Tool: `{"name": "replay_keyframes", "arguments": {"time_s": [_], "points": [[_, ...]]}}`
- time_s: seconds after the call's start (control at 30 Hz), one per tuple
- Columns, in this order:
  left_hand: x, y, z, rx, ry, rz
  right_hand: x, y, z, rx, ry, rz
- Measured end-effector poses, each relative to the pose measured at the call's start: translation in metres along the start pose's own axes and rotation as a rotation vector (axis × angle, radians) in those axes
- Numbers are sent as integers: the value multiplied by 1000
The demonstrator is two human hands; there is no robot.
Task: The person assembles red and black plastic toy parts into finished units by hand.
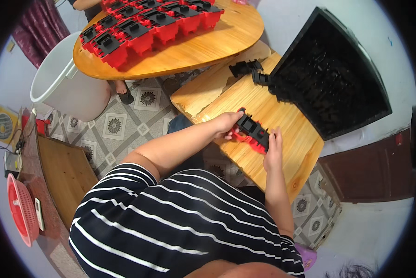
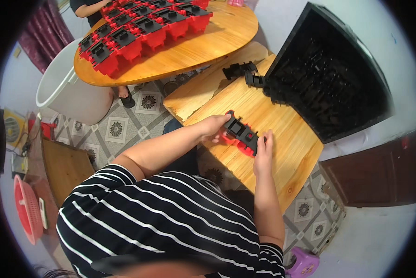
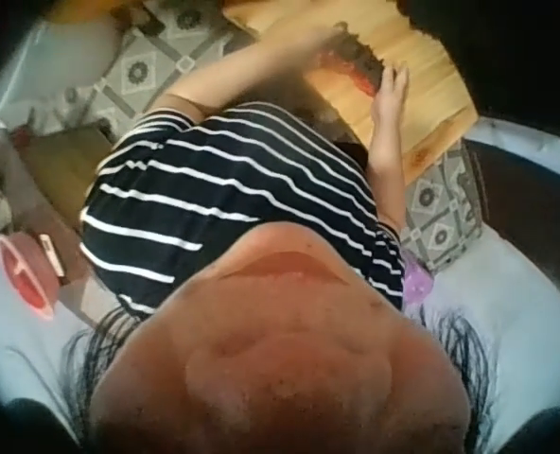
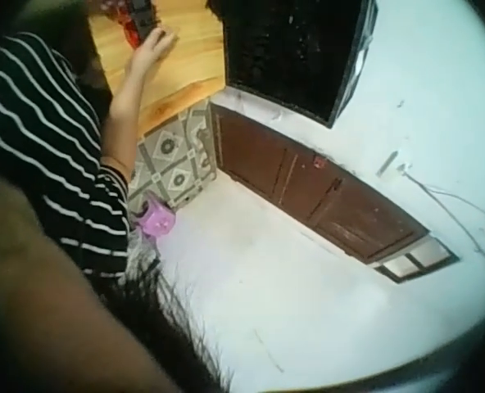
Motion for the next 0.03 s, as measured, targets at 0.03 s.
{"name": "replay_keyframes", "arguments": {"time_s": [0.03], "points": [[0,2,5,-11,-24,0,6,-3,-7,-8,19,-17]]}}
Point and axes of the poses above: each hand's wrist, its own x-axis towards the middle knuckle, its own y-axis out of the back of the hand, z = x × y, the point moved 8 cm from there along x, towards the middle knuckle, and after that the axes turned 11 degrees about y, right-handed, at the moved point
